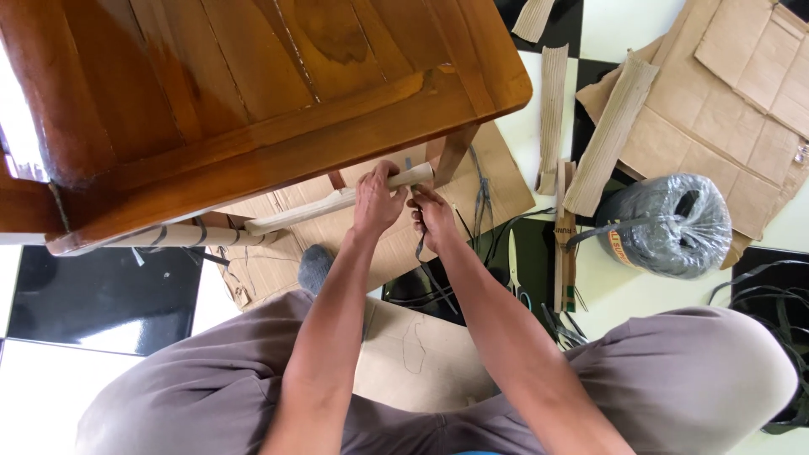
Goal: Wrapping the legs of a wooden chair with protective material and securing them with ties.
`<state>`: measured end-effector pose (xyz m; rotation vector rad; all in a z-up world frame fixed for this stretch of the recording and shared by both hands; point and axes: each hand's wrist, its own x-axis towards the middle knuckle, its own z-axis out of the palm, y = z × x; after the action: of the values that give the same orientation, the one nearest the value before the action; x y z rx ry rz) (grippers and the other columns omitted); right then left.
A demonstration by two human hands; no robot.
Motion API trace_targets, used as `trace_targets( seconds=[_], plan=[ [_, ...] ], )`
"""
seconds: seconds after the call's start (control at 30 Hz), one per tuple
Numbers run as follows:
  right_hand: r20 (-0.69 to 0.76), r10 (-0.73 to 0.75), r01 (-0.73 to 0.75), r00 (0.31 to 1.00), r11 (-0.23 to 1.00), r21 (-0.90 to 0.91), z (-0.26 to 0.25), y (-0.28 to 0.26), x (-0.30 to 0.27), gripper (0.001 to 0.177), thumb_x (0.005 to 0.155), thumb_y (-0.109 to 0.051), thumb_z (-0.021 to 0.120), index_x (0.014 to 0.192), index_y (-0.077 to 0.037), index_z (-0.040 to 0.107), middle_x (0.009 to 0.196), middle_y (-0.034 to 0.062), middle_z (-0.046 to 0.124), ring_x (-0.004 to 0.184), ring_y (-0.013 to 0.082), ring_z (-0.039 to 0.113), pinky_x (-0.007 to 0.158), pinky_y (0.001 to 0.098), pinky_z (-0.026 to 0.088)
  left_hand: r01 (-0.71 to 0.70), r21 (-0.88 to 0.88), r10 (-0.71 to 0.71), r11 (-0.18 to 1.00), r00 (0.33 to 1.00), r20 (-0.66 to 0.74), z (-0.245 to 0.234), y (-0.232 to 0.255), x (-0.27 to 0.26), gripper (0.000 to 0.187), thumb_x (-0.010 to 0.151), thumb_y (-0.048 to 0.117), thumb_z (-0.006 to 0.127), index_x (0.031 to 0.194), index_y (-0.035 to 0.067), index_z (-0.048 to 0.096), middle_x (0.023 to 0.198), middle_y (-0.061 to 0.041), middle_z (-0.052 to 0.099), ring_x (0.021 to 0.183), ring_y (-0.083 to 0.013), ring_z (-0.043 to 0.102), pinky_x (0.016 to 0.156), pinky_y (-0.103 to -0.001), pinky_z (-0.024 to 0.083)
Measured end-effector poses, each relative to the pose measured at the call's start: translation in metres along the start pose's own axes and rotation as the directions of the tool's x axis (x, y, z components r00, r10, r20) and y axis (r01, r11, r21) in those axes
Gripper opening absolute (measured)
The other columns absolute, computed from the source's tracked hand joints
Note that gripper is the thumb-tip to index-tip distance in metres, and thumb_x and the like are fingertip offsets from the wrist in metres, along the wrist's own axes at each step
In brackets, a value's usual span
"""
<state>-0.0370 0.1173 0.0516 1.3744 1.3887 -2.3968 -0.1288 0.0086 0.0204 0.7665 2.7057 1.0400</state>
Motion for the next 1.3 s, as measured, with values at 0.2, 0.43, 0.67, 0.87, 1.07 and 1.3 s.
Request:
trace_targets(
  seconds=[0.2, 0.43, 0.67, 0.87, 1.07, 1.3],
  plan=[
    [0.079, 0.02, -0.023, 0.997, 0.999, 0.038, 0.01, -0.002, 0.018, 0.013, 0.102, -0.016, 0.054, 0.113, -0.015, 0.06, 0.078, -0.0023, 0.053, 0.059, 0.0064, 0.048, 0.042, 0.0138, 0.033, 0.146, -0.056, -0.147, 0.988, 0.989, -0.005, 0.018, -0.016, 0.015, 0.035, 0.085, 0.04, 0.067, 0.113, 0.021, 0.061, 0.107, -0.003, 0.073, 0.109, -0.0256, 0.071, 0.109, -0.044, 0.042],
    [0.171, 0.088, -0.096, 0.981, 0.995, 0.04, 0.006, -0.006, 0.028, 0.007, 0.103, -0.017, 0.049, 0.106, -0.02, 0.054, 0.084, -0.0051, 0.052, 0.063, 0.005, 0.049, 0.046, 0.0132, 0.035, 0.359, 0.078, -0.364, 0.93, 0.929, 0.068, 0.038, -0.021, 0.036, 0.043, 0.089, 0.059, 0.051, 0.107, 0.031, 0.079, 0.1, -0.001, 0.079, 0.107, -0.0283, 0.073, 0.105, -0.043, 0.043],
    [0.136, -0.001, 0.011, 0.991, 0.997, -0.075, 0.003, 0.003, 0.026, 0.016, 0.102, -0.02, 0.053, 0.116, -0.015, 0.06, 0.088, -0.0003, 0.061, 0.06, 0.0061, 0.053, 0.044, 0.0157, 0.04, 0.428, 0.023, -0.425, 0.903, 0.901, -0.089, 0.012, 0.007, 0.042, 0.04, 0.079, 0.049, 0.064, 0.088, 0.013, 0.081, 0.088, -0.016, 0.077, 0.101, -0.0404, 0.072, 0.099, -0.052, 0.048],
    [0.035, -0.233, 0.235, 0.972, 0.952, -0.197, -0.011, 0.051, 0.021, 0.026, 0.102, -0.023, 0.057, 0.117, -0.007, 0.07, 0.078, 0.0093, 0.061, 0.046, 0.0094, 0.049, 0.036, 0.021, 0.04, 0.299, -0.361, -0.376, 0.883, 0.912, -0.164, 0.004, 0.002, 0.024, 0.047, 0.09, 0.052, 0.071, 0.075, 0.009, 0.074, 0.069, -0.016, 0.069, 0.082, -0.0454, 0.07, 0.076, -0.058, 0.046],
    [-0.029, -0.366, 0.301, 0.93, 0.805, -0.511, 0.001, 0.033, -0.008, 0.032, 0.105, -0.034, 0.054, 0.12, -0.017, 0.076, 0.072, 0.0021, 0.07, 0.061, 0.0149, 0.056, 0.058, 0.0334, 0.046, 0.36, -0.512, -0.426, 0.78, 0.904, -0.015, -0.053, 0.067, 0.015, 0.064, 0.092, 0.058, 0.063, 0.059, 0.004, 0.062, 0.054, -0.016, 0.055, 0.056, -0.0333, 0.055, 0.068, -0.044, 0.045],
    [-0.058, -0.585, 0.432, 0.809, 0.658, -0.616, 0.021, 0.007, -0.041, 0.028, 0.106, -0.036, 0.057, 0.106, -0.015, 0.076, 0.092, 0.0124, 0.078, 0.092, 0.0362, 0.074, 0.081, 0.0477, 0.056, 0.31, -0.567, -0.376, 0.763, 0.927, 0.001, -0.056, 0.059, 0.01, 0.047, 0.096, 0.047, 0.065, 0.06, 0.017, 0.064, 0.055, -0.003, 0.056, 0.06, -0.0153, 0.055, 0.067, -0.034, 0.045]
  ],
)
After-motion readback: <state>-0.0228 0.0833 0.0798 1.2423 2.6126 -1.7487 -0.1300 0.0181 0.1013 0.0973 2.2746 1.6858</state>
